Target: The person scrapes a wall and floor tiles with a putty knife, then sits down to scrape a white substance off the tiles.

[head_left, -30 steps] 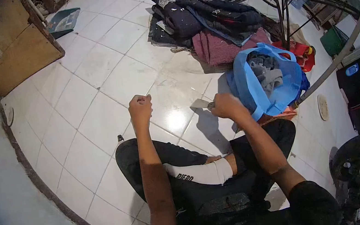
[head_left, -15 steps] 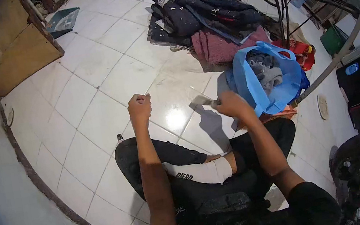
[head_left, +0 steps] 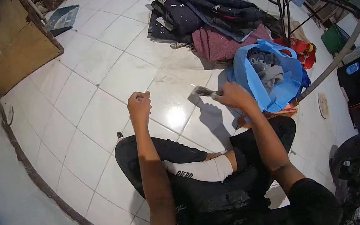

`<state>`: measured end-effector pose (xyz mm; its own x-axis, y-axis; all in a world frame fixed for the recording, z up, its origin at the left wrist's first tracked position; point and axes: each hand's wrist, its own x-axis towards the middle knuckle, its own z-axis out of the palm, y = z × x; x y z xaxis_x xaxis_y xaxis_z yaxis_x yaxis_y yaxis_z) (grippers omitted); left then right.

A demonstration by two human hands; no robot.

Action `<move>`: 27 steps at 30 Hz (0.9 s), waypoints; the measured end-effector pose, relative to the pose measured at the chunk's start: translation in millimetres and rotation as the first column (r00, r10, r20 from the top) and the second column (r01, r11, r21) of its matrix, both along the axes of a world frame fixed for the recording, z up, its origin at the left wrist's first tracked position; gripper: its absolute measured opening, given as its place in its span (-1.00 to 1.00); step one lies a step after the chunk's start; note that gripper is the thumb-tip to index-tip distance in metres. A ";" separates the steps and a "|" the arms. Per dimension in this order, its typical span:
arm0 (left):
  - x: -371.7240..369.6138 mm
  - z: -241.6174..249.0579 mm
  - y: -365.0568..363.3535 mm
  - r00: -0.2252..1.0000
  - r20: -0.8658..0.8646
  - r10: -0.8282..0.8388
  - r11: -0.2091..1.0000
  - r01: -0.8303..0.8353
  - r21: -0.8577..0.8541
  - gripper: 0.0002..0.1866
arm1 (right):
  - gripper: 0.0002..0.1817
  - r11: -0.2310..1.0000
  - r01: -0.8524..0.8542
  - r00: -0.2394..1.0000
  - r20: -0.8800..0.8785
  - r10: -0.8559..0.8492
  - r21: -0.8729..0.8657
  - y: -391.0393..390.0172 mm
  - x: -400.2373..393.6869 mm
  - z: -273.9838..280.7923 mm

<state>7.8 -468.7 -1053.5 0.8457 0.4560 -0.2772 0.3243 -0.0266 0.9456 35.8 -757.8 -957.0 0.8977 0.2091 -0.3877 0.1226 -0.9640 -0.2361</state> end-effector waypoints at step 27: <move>0.7 -6.5 -1.5 1.000 -0.005 -0.010 1.000 0.010 -0.020 -0.82 | -0.46 1.000 0.001 1.000 -0.024 -0.001 -0.007 21.6 -5.1 -36.4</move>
